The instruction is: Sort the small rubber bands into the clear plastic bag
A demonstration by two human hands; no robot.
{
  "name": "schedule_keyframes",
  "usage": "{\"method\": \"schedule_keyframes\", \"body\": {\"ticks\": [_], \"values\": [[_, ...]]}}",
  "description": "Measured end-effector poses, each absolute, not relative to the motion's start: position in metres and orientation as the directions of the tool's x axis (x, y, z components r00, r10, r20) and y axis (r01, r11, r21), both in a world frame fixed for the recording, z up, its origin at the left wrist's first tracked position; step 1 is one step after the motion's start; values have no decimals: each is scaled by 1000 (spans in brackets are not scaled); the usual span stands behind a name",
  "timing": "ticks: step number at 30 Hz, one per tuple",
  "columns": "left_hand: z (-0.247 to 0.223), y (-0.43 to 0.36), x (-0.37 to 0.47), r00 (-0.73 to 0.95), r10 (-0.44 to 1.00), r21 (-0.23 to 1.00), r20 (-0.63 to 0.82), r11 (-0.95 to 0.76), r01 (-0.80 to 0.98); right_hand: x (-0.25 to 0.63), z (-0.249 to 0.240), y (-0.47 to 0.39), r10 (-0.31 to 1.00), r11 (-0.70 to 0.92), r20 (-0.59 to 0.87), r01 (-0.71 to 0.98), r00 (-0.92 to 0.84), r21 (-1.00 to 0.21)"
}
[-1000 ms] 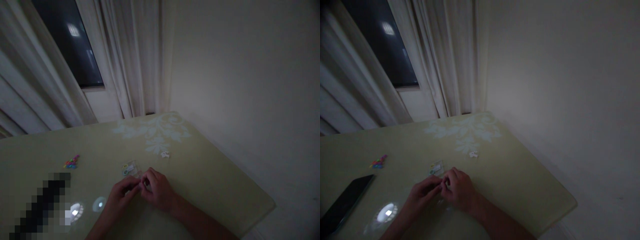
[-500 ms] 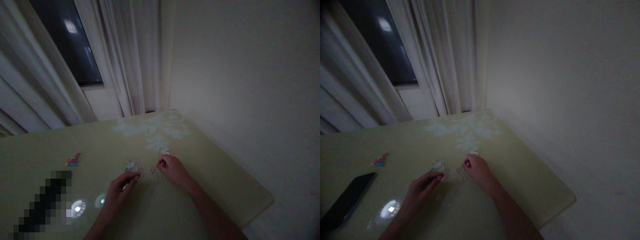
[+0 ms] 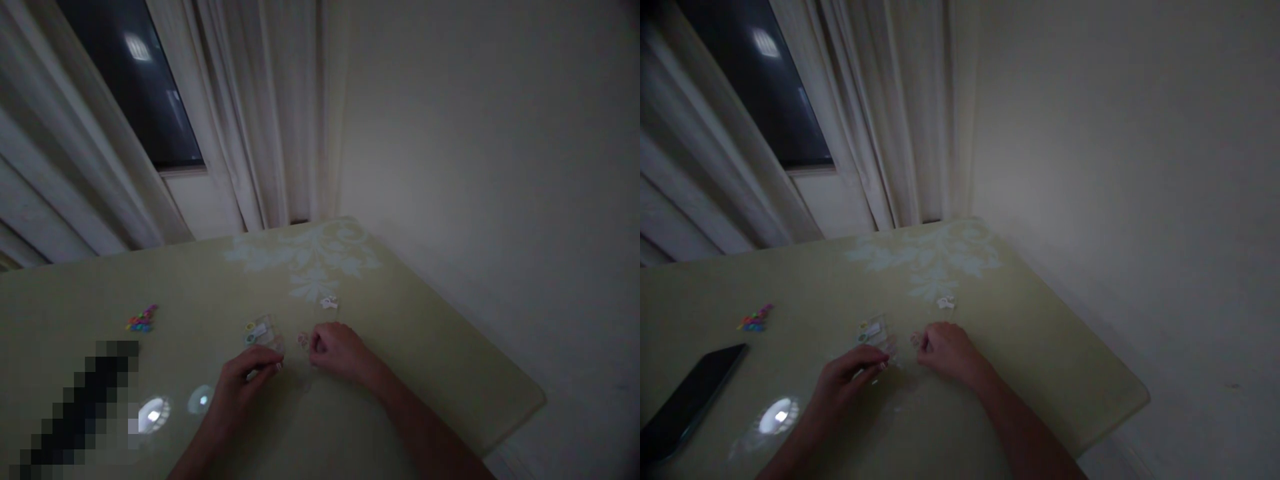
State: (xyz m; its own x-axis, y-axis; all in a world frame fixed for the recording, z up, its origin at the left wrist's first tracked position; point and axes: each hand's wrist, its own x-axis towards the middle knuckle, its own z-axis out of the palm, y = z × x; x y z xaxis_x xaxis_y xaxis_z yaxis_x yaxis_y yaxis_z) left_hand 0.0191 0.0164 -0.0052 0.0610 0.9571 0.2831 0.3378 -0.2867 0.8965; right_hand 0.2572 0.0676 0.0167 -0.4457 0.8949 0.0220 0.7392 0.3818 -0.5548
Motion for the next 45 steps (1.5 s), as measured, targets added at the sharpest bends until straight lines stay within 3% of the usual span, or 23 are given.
{"method": "schedule_keyframes", "body": {"ticks": [6,11,15,19,24,33,45], "values": [[-8,8,30,112,988,947,102,-131,293,233,18,58,865,439,187,521,-466,-732],[-6,8,29,102,989,941,110,-136,310,230,16,53,840,385,178,332,-513,-861],[-4,11,26,137,970,909,203,-239,342,233,13,57,843,314,145,255,-519,-915],[-6,12,24,117,959,895,258,-283,344,244,12,73,935,265,117,439,-335,-859],[-7,12,24,127,955,895,269,-297,333,252,7,79,958,233,16,748,-286,-621],[-10,12,23,109,951,876,290,-310,370,249,-9,73,938,313,26,817,-345,-484],[-9,14,23,126,928,864,352,-373,339,253,0,78,940,265,-29,782,-339,-564]]}}
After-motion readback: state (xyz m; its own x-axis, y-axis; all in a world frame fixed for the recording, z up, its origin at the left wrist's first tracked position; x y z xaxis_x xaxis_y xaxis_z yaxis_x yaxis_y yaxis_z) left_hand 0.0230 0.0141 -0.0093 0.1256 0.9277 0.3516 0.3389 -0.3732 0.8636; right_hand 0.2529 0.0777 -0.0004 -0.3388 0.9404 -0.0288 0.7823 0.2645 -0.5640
